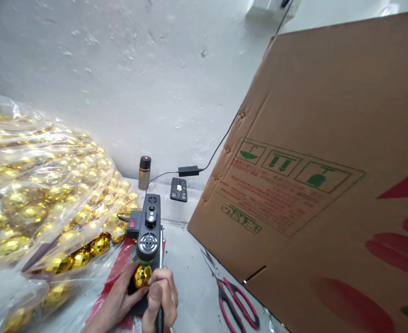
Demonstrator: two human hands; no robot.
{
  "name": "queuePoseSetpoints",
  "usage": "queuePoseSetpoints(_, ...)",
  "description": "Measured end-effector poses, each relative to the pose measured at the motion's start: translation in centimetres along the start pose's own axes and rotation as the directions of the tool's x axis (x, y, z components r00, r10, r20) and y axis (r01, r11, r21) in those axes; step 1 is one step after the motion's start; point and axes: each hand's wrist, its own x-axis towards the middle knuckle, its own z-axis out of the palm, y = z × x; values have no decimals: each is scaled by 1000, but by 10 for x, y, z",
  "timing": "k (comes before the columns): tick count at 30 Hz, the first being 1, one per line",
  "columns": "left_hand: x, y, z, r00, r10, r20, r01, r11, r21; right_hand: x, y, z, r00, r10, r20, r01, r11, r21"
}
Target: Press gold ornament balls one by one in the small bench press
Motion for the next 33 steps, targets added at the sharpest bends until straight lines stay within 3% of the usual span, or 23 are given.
queuePoseSetpoints(3,-1,-2,1,1000,3,0,-3,1000,6,-3,-4,2,997,69,-16,-69,998,8)
queuePoseSetpoints(14,0,6,0,999,2,33,-2,1000,-18,-4,-14,7,989,133,-60,-131,991,28)
queuePoseSetpoints(28,1,3,2,1000,-1,25,2,999,-36,-9,-4,6,991,116,-72,-114,993,29)
queuePoseSetpoints(33,2,2,3,999,-10,32,11,1000,-16,-7,10,7,995,-8,-103,11,1000,24)
